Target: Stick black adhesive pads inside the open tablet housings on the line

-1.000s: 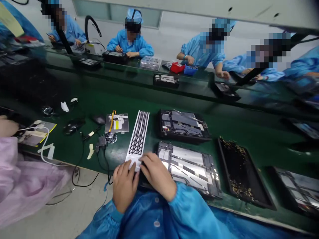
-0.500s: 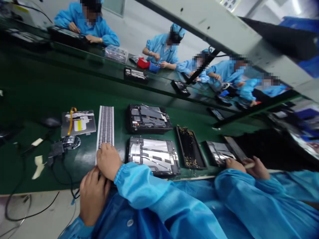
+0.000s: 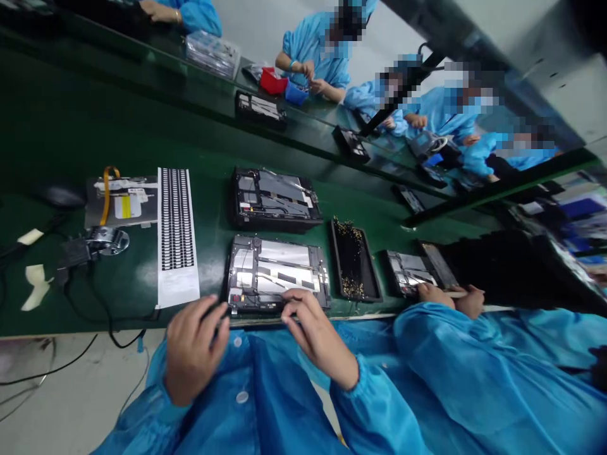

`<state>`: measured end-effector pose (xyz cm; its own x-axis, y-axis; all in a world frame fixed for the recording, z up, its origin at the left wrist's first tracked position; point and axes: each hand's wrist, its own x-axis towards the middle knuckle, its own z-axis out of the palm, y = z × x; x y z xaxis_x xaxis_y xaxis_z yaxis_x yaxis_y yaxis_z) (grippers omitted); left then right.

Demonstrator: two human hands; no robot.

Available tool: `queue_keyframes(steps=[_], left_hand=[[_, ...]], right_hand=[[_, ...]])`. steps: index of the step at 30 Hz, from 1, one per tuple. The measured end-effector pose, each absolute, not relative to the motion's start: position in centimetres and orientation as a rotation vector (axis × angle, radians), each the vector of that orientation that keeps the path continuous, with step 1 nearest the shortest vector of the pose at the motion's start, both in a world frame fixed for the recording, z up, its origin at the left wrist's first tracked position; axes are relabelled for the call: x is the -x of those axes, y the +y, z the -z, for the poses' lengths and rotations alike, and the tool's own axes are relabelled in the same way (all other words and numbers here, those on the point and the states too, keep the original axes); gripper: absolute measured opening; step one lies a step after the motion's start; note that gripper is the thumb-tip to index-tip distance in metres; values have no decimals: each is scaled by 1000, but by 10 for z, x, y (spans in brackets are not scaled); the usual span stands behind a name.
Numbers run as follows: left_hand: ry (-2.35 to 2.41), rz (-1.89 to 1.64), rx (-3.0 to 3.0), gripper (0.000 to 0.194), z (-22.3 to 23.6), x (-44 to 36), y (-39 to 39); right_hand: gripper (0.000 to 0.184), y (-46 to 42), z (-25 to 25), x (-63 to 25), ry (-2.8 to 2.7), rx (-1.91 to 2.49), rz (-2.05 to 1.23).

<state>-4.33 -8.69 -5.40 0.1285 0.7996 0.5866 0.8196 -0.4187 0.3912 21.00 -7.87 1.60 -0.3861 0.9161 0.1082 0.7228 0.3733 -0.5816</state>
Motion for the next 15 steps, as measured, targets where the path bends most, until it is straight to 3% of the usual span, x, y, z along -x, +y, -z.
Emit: queue_keyframes(steps=[5,15], left_hand=[[-1297,1232,2643,28,52,-2,-87],[-1242,1234,2684,29,70,-4,-81]], right_hand=[[11,-89,9,-200,-2208,1480,-475],[12,-77,9,-187,-2286,1577,-352]])
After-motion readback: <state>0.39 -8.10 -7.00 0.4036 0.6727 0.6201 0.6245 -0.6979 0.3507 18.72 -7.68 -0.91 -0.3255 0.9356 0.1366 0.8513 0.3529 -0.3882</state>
